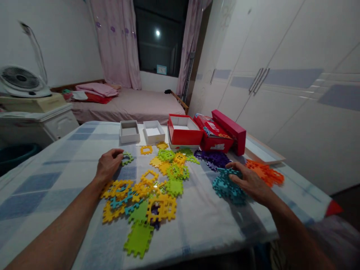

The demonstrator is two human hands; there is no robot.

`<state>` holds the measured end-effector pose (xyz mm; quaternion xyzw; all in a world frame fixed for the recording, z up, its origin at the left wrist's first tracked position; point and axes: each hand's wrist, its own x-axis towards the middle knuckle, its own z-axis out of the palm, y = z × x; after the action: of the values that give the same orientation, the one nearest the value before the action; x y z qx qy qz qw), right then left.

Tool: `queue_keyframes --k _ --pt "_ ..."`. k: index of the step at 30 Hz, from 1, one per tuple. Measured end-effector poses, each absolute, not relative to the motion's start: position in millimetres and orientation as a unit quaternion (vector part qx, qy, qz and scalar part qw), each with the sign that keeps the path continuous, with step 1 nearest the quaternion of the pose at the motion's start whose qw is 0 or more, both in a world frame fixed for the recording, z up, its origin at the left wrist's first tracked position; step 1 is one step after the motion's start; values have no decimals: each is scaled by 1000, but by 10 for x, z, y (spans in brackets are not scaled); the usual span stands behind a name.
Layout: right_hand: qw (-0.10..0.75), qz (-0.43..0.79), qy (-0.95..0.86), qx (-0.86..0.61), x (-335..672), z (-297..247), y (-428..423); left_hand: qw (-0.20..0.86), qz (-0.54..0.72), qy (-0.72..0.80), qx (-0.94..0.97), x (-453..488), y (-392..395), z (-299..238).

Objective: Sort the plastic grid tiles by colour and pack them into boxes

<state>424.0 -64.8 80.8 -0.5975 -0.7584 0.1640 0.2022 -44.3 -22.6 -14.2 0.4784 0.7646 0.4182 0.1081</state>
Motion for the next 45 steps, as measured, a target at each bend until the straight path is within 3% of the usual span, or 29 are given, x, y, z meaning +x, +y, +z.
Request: queue_keyframes --k 5,12,19,24,28,33,37,40,45 --pt "137 239 -784 -556 4345 713 -765 110 405 774 474 -435 -243 -128" --pt "169 66 -788 -588 4516 437 -679 111 410 773 472 -437 -233 -139" --pt "247 -9 -789 -563 4443 387 -679 87 427 762 479 -399 -241 -148" --pt "259 82 -835 -478 3737 474 -781 77 432 756 486 -411 -213 -194" --pt "201 185 -914 -301 2921 538 -968 78 438 749 491 -408 -216 -188" --pt "117 191 -960 -168 2271 470 -947 85 437 747 494 -396 -238 -146" --pt "90 138 -962 -217 2126 309 -663 88 433 752 488 -388 -240 -135" --pt "122 92 -941 -302 2096 258 -495 90 432 754 487 -391 -230 -144" --pt "139 133 -956 -222 1880 337 -632 95 426 753 492 -385 -238 -126"
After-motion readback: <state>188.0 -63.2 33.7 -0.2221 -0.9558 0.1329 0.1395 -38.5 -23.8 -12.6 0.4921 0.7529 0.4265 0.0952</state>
